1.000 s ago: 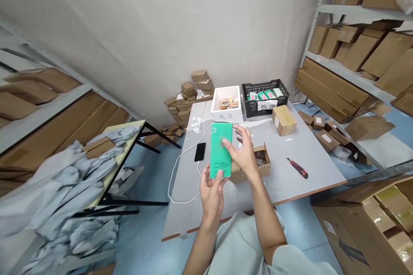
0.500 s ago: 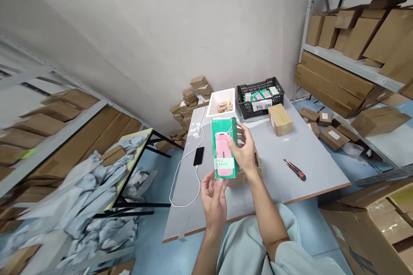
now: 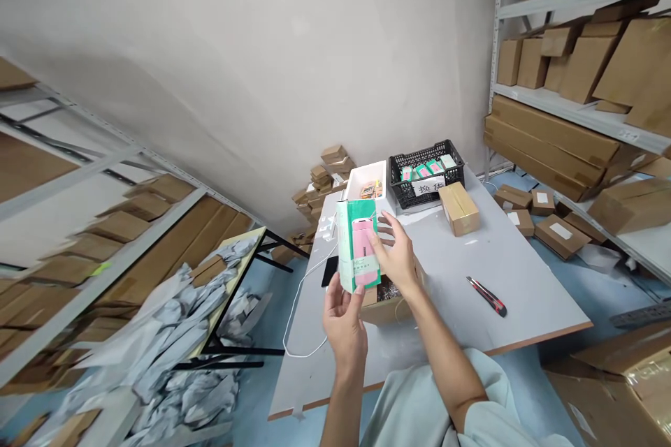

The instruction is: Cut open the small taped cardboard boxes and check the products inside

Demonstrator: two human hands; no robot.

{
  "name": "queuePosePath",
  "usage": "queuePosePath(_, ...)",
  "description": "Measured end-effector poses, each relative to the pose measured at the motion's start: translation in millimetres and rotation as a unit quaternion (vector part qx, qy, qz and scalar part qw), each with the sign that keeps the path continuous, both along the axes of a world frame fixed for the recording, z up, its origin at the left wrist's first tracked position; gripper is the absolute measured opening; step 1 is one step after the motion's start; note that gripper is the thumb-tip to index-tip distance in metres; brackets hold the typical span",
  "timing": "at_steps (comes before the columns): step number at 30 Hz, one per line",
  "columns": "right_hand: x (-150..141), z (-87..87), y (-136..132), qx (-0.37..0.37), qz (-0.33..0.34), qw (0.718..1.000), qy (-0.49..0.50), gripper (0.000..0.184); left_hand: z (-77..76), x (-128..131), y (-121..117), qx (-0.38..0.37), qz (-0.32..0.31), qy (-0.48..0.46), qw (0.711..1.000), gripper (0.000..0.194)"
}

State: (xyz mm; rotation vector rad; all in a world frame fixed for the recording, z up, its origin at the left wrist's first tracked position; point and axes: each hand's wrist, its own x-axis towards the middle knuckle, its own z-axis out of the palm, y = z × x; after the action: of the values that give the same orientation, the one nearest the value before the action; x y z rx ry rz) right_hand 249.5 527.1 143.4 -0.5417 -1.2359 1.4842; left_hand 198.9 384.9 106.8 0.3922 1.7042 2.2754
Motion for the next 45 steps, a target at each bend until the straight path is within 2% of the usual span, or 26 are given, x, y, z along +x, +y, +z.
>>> queuePosePath(2, -2, 4.5, -8, 0.011, 0.010, 1.000, -0.010, 0.090, 2.5, -1, 5, -0.003, 0.047, 0.065, 0.997, 0.090)
queuePosePath(4, -5, 8.5, -15, 0.026, 0.023, 0.999, -0.017, 0.095, 3.6, 2, 8, -0.020, 0.076, 0.128, 0.989, 0.089)
queuePosePath(6, -8, 10.0, -16, 0.028, 0.018, 0.999, -0.013, 0.090, 2.9, 5, 7, -0.041, 0.073, 0.178, 0.981, 0.089)
queuePosePath(8, -10, 8.2, -12, 0.012, 0.017, 1.000, 0.017, 0.086, 1.8, 6, 4, -0.050, 0.036, 0.187, 0.980, 0.094)
queuePosePath(11, -12, 1.3, 1, -0.022, 0.056, 0.995, 0.082, 0.089, 1.9, -1, -2, -0.046, -0.050, 0.099, 0.993, 0.095)
queuePosePath(14, -13, -5.2, 11, -0.045, 0.095, 0.988, 0.112, 0.091, 4.2, -12, -5, -0.028, -0.148, -0.020, 0.988, 0.086)
queuePosePath(16, -12, -7.5, 14, -0.047, 0.102, 0.988, 0.111, 0.093, 6.0, -15, -3, -0.007, -0.170, -0.061, 0.984, 0.082)
queuePosePath(23, -8, -5.1, 15, -0.020, 0.117, 0.988, 0.100, 0.091, 10.8, -8, 10, -0.012, -0.117, -0.077, 0.990, 0.079)
queuePosePath(26, -4, -1.0, 11, 0.006, 0.070, 0.997, 0.040, 0.082, 10.7, -9, 14, -0.012, -0.069, -0.059, 0.996, 0.081)
queuePosePath(29, 2, 5.7, 2, 0.036, 0.010, 0.999, -0.018, 0.081, 11.7, -10, 17, -0.026, 0.016, 0.009, 0.999, 0.083)
queuePosePath(32, 5, 13.3, -11, 0.044, 0.050, 0.998, -0.022, 0.094, 14.5, -6, 18, -0.038, 0.079, 0.104, 0.991, 0.081)
queuePosePath(35, 4, 16.8, -17, 0.033, 0.058, 0.998, -0.020, 0.095, 16.2, 1, 15, -0.047, 0.094, 0.183, 0.977, 0.075)
queuePosePath(37, 3, 15.2, -16, 0.015, 0.056, 0.998, -0.009, 0.095, 16.3, 4, 10, -0.048, 0.064, 0.204, 0.976, 0.074)
queuePosePath(39, 2, 11.1, -11, -0.006, 0.069, 0.997, 0.014, 0.099, 16.6, 3, 4, -0.043, 0.016, 0.182, 0.982, 0.074)
queuePosePath(42, -1, 3.8, -4, -0.043, 0.094, 0.993, 0.053, 0.105, 19.3, -5, -4, -0.040, -0.049, 0.082, 0.995, 0.075)
queuePosePath(45, -4, -1.1, -3, -0.066, 0.117, 0.988, 0.072, 0.108, 23.6, -12, -7, -0.025, -0.117, -0.021, 0.993, 0.076)
